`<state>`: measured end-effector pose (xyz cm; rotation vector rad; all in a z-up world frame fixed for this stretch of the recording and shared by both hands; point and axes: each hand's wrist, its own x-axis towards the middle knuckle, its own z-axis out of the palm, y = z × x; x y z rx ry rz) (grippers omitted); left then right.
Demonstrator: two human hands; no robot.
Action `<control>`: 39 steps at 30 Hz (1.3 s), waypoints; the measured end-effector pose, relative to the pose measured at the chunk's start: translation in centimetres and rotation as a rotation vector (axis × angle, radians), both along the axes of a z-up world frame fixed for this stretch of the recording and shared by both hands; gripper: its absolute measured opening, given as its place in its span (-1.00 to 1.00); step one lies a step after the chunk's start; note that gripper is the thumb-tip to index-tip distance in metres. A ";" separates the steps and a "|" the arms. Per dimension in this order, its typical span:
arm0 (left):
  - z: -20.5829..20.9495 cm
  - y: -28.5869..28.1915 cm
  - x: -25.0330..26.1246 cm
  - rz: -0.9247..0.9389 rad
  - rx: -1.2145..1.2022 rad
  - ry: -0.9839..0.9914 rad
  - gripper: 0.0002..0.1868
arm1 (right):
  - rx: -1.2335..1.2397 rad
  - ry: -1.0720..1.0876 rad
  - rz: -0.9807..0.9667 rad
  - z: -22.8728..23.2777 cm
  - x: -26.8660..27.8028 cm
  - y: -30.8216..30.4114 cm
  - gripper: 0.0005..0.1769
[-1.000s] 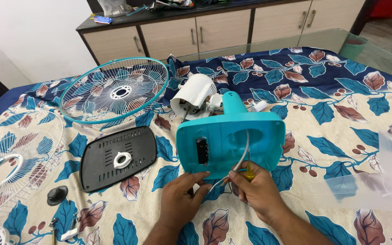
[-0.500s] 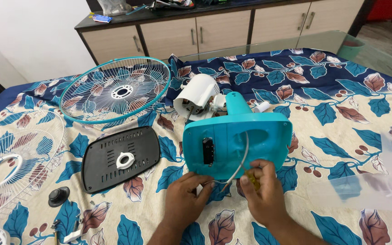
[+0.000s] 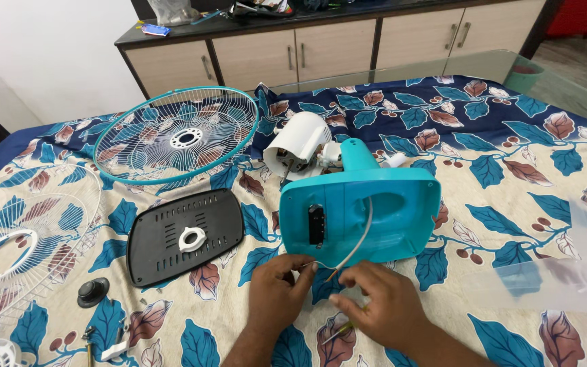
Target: The person disassembles a teal LG fan housing, removes a screw, and installs a black switch module into the housing. They then connect wires to the switch terminals using a yellow screwdriver. The fan motor and other parts remain on the table.
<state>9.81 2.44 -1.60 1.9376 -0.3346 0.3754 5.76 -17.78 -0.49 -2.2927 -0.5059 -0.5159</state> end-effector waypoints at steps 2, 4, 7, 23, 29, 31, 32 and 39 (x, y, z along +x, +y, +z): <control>0.1 0.0 0.0 -0.018 0.011 0.011 -0.86 | 0.106 0.118 -0.091 0.8 0.0 0.3 -0.65; 0.2 0.1 0.0 -0.044 0.038 0.016 -0.86 | 0.175 0.263 -0.155 1.6 0.2 0.2 -0.57; 0.2 0.0 -0.1 -0.074 0.035 0.018 -0.85 | 0.020 0.297 -0.049 2.1 0.8 -0.1 -0.55; 0.2 0.0 0.0 -0.093 0.019 0.032 -0.87 | 0.080 -0.032 0.029 -0.9 2.4 -0.1 -0.84; 0.0 0.1 0.0 -0.091 -0.012 -0.014 -0.91 | 0.114 0.010 0.018 -0.4 2.3 -0.1 -0.81; 0.1 0.0 -0.1 -0.071 0.003 0.004 -0.91 | 0.105 -0.054 0.039 -0.2 2.2 0.0 -0.80; 0.1 0.0 -0.2 -0.070 0.010 -0.011 -0.91 | 0.088 -0.109 0.037 -0.1 2.2 0.0 -0.82; 0.0 -0.3 -0.3 -0.091 0.074 -0.110 -0.91 | -0.129 -0.410 -0.043 0.4 1.7 0.1 -0.82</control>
